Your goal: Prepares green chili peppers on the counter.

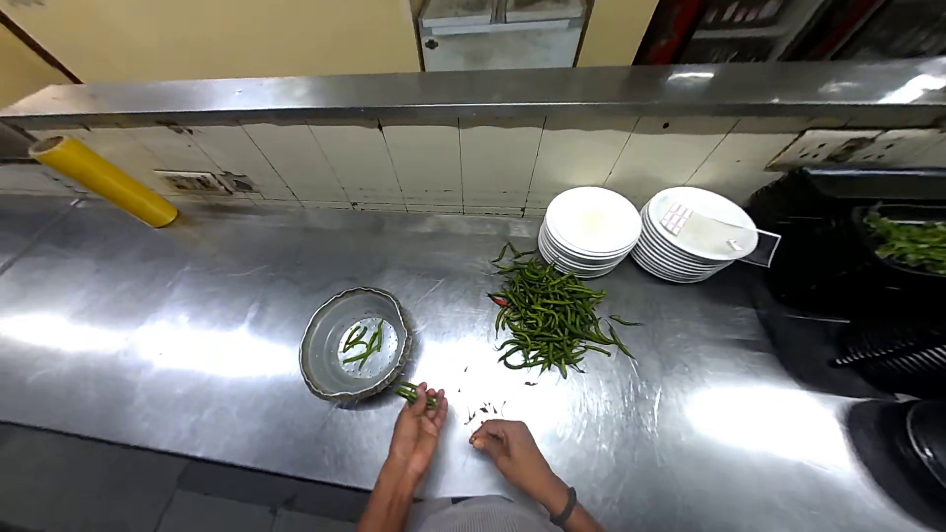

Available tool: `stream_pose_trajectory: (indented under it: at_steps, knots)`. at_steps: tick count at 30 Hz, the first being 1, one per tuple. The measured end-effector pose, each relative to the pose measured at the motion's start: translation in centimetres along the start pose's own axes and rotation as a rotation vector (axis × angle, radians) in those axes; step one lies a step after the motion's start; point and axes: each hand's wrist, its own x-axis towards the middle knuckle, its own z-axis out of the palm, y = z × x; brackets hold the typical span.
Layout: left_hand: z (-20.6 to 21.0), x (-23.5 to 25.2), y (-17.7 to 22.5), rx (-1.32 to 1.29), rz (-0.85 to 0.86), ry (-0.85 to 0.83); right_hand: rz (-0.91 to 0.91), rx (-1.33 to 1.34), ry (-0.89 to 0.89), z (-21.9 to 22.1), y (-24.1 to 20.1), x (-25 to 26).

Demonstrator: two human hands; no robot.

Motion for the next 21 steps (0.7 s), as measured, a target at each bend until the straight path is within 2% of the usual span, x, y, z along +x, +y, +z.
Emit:
stream_pose_trajectory:
  at_steps: [2, 4, 5, 8, 11, 16, 18, 20, 21]
  knots:
    - [-0.3, 0.0, 1.3, 0.029, 0.009, -0.019, 0.109, -0.198, -0.010, -0.3, 1.5, 0.6]
    - [-0.5, -0.2, 1.9, 0.058, -0.002, -0.030, 0.248, -0.355, -0.142, -1.2, 2.5, 1.7]
    - [-0.5, -0.4, 2.0, 0.062, -0.011, -0.032, 0.286, -0.374, -0.153, -1.8, 2.9, 2.3]
    - [-0.8, -0.7, 1.9, 0.101, -0.034, -0.039, 0.345, -0.380, 0.052, -4.0, 2.9, 4.3]
    - [-0.8, -1.1, 1.0, 0.148, -0.066, -0.056, 0.441, -0.532, 0.250, -5.4, 2.4, 7.1]
    - [-0.2, -1.8, -0.4, 0.166, -0.172, -0.100, 0.458, -0.651, 0.243, -4.4, 4.3, 9.0]
    - [-0.1, -2.0, -0.6, 0.197, -0.197, -0.120, 0.389, -0.444, 0.340, -3.9, 4.1, 8.0]
    - [-0.4, -1.9, -0.9, 0.251, -0.216, -0.153, 0.337, -0.024, 0.451, -3.1, 2.6, 6.6]
    - [-0.6, -1.8, -1.2, 0.285, -0.230, -0.173, 0.338, 0.228, 0.448, -2.7, 1.4, 5.8]
